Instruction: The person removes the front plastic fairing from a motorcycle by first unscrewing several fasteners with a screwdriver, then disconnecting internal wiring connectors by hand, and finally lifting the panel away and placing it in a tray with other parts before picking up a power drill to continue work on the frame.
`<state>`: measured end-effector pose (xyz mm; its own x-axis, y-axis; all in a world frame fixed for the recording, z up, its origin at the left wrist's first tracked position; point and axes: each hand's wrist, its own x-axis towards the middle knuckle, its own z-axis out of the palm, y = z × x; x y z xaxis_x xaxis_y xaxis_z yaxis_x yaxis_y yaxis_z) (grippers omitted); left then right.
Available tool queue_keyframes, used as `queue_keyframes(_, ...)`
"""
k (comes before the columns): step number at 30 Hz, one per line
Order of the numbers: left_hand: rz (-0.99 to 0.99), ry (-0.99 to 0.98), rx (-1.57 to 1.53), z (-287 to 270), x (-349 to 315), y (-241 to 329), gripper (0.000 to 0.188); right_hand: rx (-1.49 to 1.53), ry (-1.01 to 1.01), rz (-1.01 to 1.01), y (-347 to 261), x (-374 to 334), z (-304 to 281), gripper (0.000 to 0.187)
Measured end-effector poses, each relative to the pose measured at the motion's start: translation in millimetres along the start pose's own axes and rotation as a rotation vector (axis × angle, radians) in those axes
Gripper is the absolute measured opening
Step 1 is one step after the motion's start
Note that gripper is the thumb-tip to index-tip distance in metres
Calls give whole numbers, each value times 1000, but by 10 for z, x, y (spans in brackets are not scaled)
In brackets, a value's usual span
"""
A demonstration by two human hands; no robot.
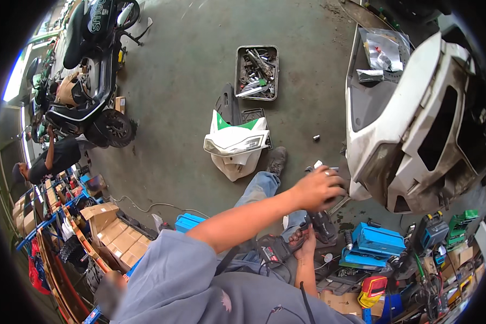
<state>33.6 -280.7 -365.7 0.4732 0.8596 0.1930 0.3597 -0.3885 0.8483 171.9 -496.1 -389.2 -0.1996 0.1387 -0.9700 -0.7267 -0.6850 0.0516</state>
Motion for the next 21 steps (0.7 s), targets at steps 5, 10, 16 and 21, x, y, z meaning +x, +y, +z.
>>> queue_keyframes(5, -1049, -235, 407, -477, -1707, -1430, 35, -53, 11, 147, 181, 503, 205, 35)
queue_keyframes(10, -1336, -341, 250, -593, -2417, -2402, 39, -121, 194, 195, 205, 955, 109, 36)
queue_keyframes(16, -1371, -310, 149, -358, -2632, -3462, 37, 126, 221, 332, 281, 1458, -224, 31)
queue_keyframes(21, -1112, -301, 397, -197, -1997, -4206, 36, 68, 278, 317, 355, 1695, -458, 30)
